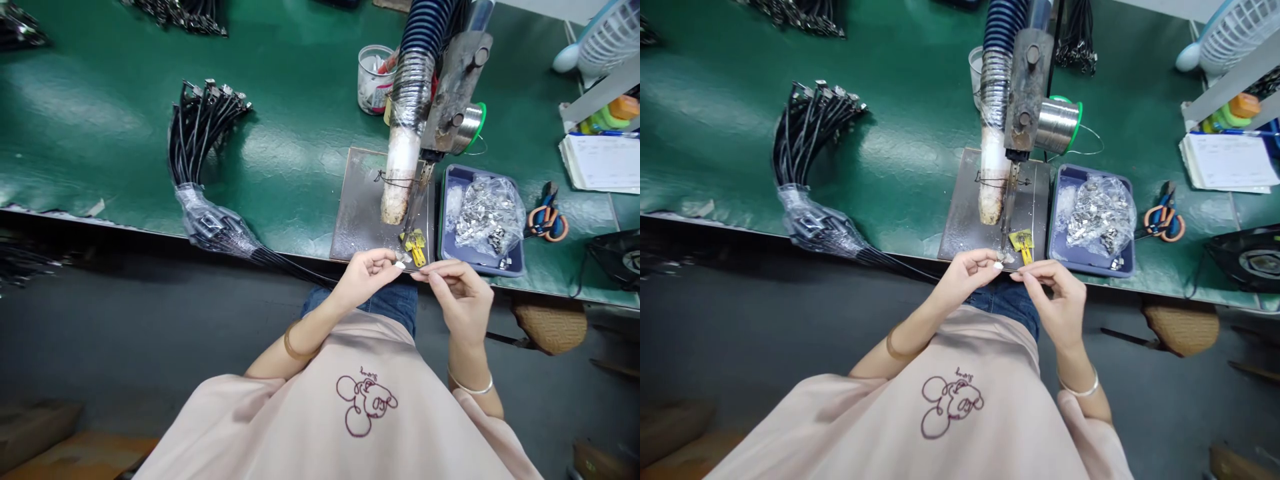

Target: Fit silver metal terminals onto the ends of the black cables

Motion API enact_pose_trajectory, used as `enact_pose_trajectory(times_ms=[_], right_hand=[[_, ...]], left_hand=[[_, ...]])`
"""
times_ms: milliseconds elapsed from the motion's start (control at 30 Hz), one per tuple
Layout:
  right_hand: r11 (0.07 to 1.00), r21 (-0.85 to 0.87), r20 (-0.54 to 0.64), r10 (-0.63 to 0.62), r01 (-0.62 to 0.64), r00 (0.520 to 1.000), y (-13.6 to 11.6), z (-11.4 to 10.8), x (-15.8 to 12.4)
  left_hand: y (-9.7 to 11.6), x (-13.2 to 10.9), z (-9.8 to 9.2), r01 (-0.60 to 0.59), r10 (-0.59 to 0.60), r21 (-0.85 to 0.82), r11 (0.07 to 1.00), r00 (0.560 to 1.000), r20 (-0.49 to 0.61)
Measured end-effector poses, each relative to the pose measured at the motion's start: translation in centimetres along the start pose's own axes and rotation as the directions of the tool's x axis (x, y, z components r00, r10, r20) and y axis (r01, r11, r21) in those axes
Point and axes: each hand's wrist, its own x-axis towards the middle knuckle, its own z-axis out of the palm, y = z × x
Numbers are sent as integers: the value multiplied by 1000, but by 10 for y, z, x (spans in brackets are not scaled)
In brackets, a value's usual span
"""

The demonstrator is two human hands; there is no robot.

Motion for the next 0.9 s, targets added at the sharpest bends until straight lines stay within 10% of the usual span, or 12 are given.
enact_pose_trajectory(times_ms=[900], right_hand=[[986, -163, -85, -41, 26, 996, 1, 20, 4]], left_hand=[[-2, -6, -3, -180, 186, 122, 976, 982, -44]])
